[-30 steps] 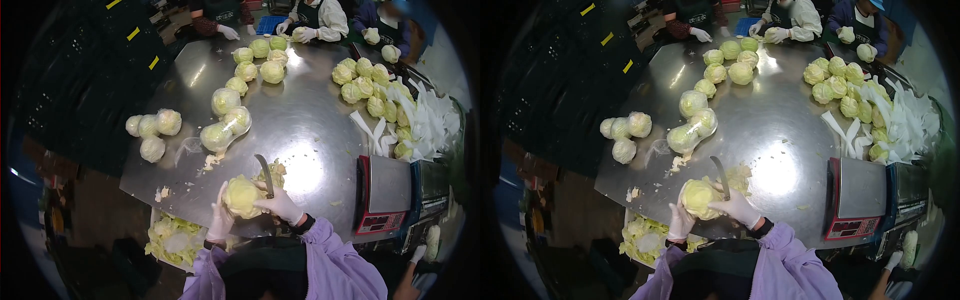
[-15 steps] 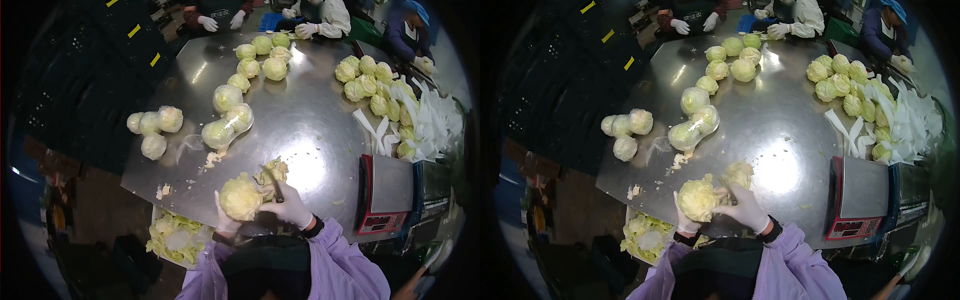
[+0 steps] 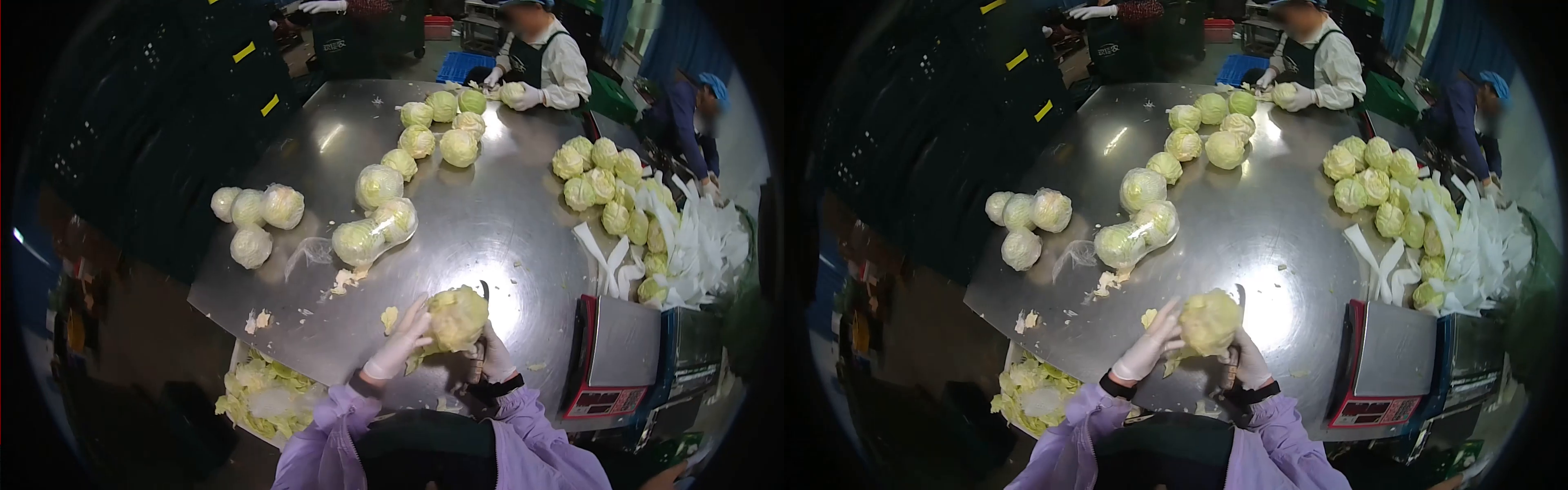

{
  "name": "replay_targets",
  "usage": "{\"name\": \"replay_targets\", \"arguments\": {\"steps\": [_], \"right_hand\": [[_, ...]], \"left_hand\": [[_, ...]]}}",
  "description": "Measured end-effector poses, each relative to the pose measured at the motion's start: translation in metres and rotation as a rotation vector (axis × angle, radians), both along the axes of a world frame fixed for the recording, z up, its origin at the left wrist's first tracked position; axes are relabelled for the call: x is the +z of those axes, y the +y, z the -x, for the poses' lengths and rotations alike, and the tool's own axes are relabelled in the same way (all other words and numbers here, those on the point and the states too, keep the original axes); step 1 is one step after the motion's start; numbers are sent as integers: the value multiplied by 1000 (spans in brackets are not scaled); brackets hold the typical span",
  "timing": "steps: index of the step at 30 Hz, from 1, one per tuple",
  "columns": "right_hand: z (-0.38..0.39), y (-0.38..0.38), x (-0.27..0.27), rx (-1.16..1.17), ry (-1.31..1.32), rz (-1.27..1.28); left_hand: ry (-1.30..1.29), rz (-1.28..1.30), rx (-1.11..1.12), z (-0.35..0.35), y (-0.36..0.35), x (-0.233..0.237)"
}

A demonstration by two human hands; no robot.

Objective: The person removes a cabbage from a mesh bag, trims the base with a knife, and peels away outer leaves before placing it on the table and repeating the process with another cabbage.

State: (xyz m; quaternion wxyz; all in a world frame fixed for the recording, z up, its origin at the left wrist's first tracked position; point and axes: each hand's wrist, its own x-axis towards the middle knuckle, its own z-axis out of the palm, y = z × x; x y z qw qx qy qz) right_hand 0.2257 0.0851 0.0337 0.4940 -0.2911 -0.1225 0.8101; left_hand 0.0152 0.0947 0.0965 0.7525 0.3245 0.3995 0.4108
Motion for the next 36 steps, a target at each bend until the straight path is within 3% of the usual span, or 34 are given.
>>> {"name": "replay_targets", "arguments": {"steps": [1,2,3,4,7,9,10,13,16,18,19,20,21,22,23,24,25,26,28,30,31,32,33,36], "right_hand": [[-12,5,-6,17,-9,-10],[-24,12,-18,-34,146,89],[-35,19,-25,-86,300,187],[-46,27,-23,-147,253,192],[-83,47,-29,-423,107,177],[-100,59,-35,-589,67,143],[-106,66,-49,-772,-81,79],[-116,73,-77,-813,-172,83],[-39,59,-4,-426,-427,291],[-8,67,1,-80,-338,224],[12,73,14,-25,-453,72],[-8,76,-4,-15,-297,68],[41,96,37,139,-519,2],[44,109,58,268,-584,-44],[66,137,-7,180,-604,-192],[72,146,0,175,-599,-196],[84,158,7,212,-731,-292],[101,168,14,261,-852,-395],[122,188,17,339,-1010,-454],[140,205,27,442,-1309,-600],[152,209,25,469,-1291,-628],[158,216,19,417,-1433,-706],[162,221,13,356,-1576,-780],[164,229,-5,469,-1646,-733]], "left_hand": [[414,-263,-23,-10,8,-13],[837,-521,-48,-18,16,-27],[1069,-643,-137,-27,23,-45],[1258,-776,-209,-36,27,-50],[1510,-922,-496,-47,32,-64],[1500,-820,-489,-41,37,-63],[1486,-722,-501,-36,38,-63],[1489,-669,-359,-4,38,-100],[1466,-608,-388,31,25,-100],[1546,-668,-448,49,7,-78],[1548,-601,-224,72,-9,-105],[1469,-738,-191,64,1,-108],[1519,-459,-62,119,-33,-100],[1692,-434,37,156,-54,-116],[1779,-94,11,180,-69,-100],[2025,-164,28,244,-86,-134],[2107,90,163,298,-105,-166],[2170,368,307,323,-127,-155],[2140,402,498,313,-129,-86],[2138,184,617,316,-116,-58],[2084,17,752,310,-100,-55],[1968,-176,801,303,-78,-47],[1869,-345,788,288,-54,-38],[1644,-563,689,224,30,-19]]}}
